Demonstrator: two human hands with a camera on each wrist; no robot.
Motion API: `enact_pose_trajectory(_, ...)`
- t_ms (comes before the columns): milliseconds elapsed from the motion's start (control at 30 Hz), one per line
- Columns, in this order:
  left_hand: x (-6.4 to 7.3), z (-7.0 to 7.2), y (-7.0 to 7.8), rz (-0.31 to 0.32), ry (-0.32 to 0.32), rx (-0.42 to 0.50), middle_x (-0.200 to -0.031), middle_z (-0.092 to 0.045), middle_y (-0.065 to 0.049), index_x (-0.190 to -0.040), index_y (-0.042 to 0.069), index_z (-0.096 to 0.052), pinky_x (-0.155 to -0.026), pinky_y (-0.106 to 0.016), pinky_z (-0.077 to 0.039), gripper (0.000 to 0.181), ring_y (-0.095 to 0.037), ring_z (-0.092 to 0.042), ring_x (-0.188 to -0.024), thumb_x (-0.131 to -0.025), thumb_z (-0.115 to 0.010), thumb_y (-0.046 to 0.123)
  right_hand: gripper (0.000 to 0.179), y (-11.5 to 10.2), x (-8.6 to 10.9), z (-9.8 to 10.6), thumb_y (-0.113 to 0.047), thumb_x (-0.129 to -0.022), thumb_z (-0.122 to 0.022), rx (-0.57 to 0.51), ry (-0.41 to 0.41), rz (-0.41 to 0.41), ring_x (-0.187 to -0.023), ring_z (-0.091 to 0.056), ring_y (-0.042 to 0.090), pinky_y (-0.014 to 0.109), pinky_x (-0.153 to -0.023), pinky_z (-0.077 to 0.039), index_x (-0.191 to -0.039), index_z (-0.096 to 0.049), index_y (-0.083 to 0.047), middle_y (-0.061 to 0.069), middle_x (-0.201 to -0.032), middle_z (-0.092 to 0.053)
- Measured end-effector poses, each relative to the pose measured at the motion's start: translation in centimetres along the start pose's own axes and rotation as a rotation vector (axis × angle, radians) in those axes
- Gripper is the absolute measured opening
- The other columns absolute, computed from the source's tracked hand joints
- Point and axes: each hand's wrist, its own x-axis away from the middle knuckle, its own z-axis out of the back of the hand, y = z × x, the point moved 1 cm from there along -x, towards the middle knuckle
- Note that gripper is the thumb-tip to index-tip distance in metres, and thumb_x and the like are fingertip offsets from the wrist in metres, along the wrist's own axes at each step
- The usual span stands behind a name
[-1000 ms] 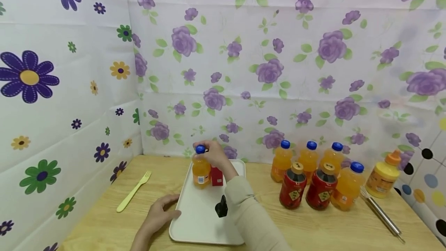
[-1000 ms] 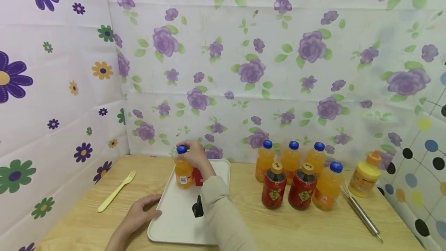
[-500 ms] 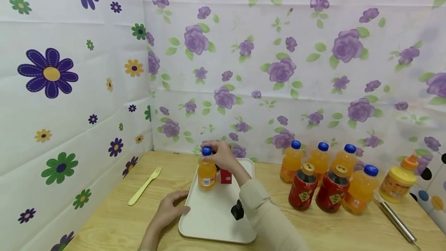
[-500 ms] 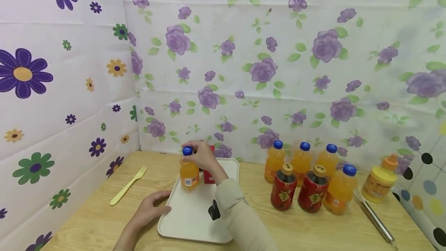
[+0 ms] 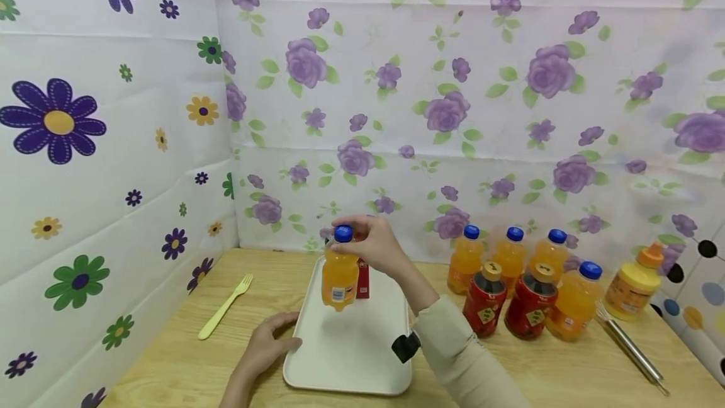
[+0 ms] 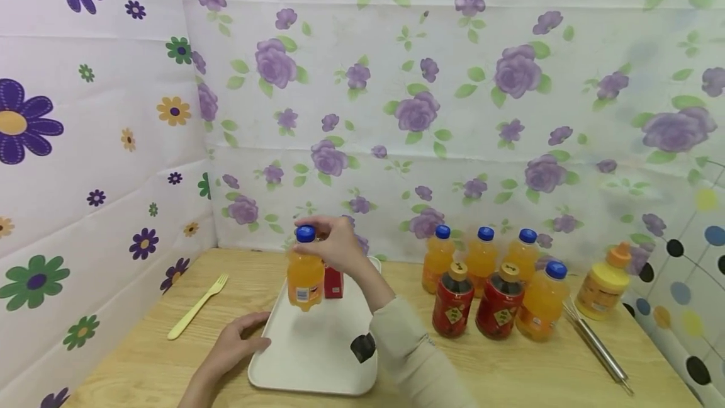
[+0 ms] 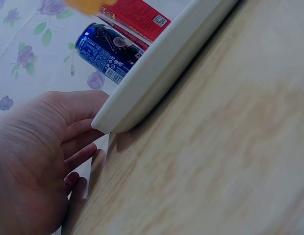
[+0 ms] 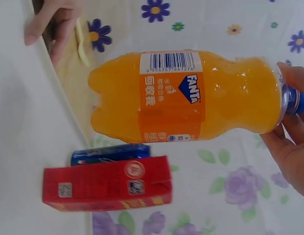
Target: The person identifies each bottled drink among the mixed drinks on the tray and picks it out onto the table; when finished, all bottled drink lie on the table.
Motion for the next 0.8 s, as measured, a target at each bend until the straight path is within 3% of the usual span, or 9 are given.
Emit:
enact_pose_trajectory(367, 0.0, -0.1, 0.2, -0.007, -0.020, -0.009, -0.141, -0.052, -0.023, -0.130, 0.002, -0.060, -0.114, -0.063, -0.031, 0.057, -0.046, -0.041, -0.136, -0.077, -0.077, 0.013, 0.040, -3.9, 3.4, 5.6, -0.010, -0.083, -0.076, 0.058, -0.029, -0.015, -0.097, -0.071, 0.022, 0.031, -0.086, -0.060, -0.121, -0.066, -0.002, 0.018, -0.117, -0.069)
enact_pose_trajectory(633, -0.1, -0.2, 0.3, -0.009, -0.027, -0.022, -0.142, -0.051, -0.024, -0.131, 0.002, -0.059, -0.114, -0.063, -0.031, 0.058, -0.046, -0.040, -0.136, -0.078, -0.077, 0.015, 0.042, -5.8, 6.1, 10.2, -0.015, -0.081, -0.079, 0.245, -0.016, 0.000, -0.101, -0.072, 0.025, 0.028, -0.085, -0.060, -0.120, -0.067, -0.005, 0.015, -0.114, -0.072)
enact_pose_trajectory(800, -0.1, -0.2, 0.2, 0.009, -0.033, -0.018, -0.143, -0.050, -0.023, -0.133, 0.002, -0.058, -0.115, -0.063, -0.029, 0.058, -0.046, -0.038, -0.138, -0.079, -0.076, 0.015, 0.043, -6.5, 7.9, 13.6, -0.020, -0.082, -0.078, 0.365, -0.012, -0.054, -0.101, -0.072, 0.023, 0.026, -0.082, -0.060, -0.121, -0.066, -0.006, 0.015, -0.113, -0.072)
